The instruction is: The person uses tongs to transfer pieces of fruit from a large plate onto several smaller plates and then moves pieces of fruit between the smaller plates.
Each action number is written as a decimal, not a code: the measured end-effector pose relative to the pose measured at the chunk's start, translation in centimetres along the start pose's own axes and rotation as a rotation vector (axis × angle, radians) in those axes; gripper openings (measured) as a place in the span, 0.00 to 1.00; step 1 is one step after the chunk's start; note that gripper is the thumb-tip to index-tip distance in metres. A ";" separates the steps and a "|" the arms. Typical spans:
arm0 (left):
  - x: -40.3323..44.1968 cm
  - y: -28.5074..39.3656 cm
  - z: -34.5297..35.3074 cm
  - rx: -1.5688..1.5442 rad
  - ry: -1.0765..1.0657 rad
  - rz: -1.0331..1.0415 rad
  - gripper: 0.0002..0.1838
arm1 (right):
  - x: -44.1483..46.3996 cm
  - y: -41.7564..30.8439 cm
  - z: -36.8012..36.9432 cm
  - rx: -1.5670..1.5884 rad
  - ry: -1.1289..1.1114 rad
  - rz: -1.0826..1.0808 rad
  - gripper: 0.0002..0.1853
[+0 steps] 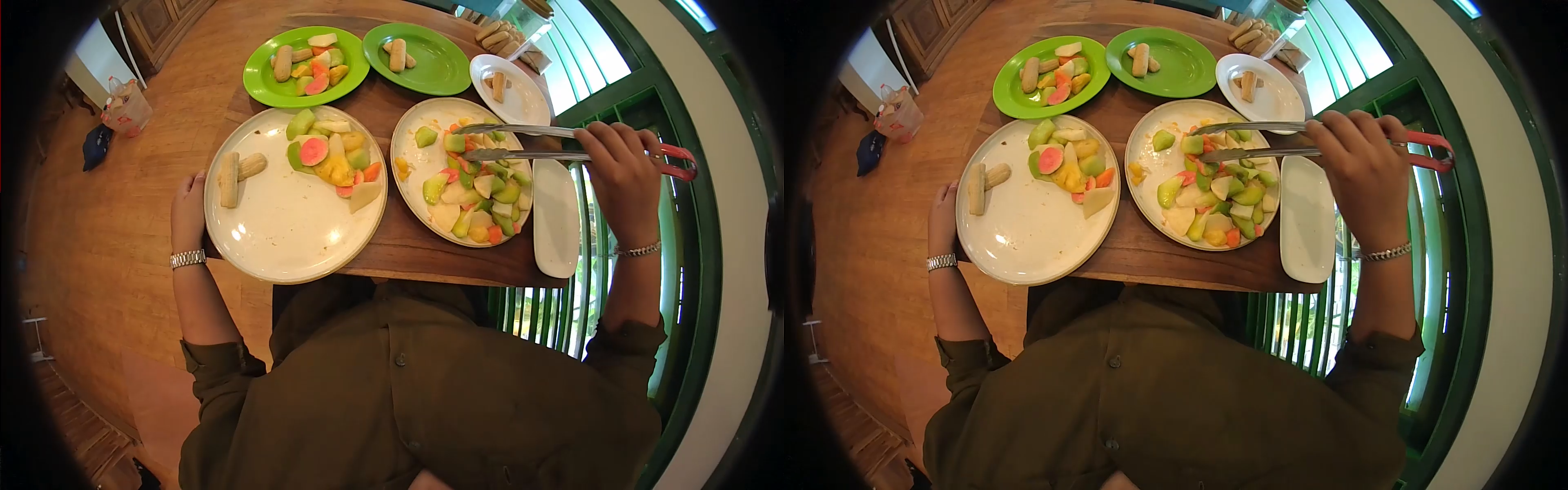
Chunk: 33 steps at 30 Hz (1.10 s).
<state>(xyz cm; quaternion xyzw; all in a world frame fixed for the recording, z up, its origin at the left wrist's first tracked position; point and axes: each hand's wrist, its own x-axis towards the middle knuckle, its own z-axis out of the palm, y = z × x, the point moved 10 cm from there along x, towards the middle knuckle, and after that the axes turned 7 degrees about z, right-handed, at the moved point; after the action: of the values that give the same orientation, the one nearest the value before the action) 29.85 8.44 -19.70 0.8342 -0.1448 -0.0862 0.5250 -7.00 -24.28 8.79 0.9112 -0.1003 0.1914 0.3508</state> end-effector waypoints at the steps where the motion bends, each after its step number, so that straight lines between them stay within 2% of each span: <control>1: 0.0 0.2 0.1 0.011 -0.012 0.026 0.22 | 0.2 -0.4 0.3 0.004 0.011 -0.008 0.14; 10: -0.1 0.3 -0.2 0.063 0.014 0.048 0.23 | 0.5 -0.5 1.0 0.035 0.070 -0.041 0.08; 17: 0.0 0.6 -0.3 0.076 0.024 0.063 0.23 | 1.7 2.2 0.2 -0.029 0.114 0.038 0.10; 22: 0.8 -0.4 0.0 0.056 0.006 0.075 0.24 | 4.8 3.7 3.4 -0.075 0.189 0.090 0.11; 24: 1.1 -1.0 0.0 0.038 0.007 0.075 0.24 | 6.5 3.3 5.8 -0.063 0.184 0.119 0.07; 29: 0.8 -0.7 0.0 0.032 0.014 0.063 0.23 | 8.4 1.3 10.6 -0.100 0.149 0.062 0.04; 33: 0.5 0.0 -0.3 0.064 0.022 0.065 0.23 | 8.3 0.9 11.1 -0.119 0.132 0.041 0.03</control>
<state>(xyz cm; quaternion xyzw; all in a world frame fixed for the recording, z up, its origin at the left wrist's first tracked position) 30.41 8.50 -19.61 0.8462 -0.1689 -0.0554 0.5023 3.35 -32.89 5.32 0.8718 -0.1068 0.2520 0.4064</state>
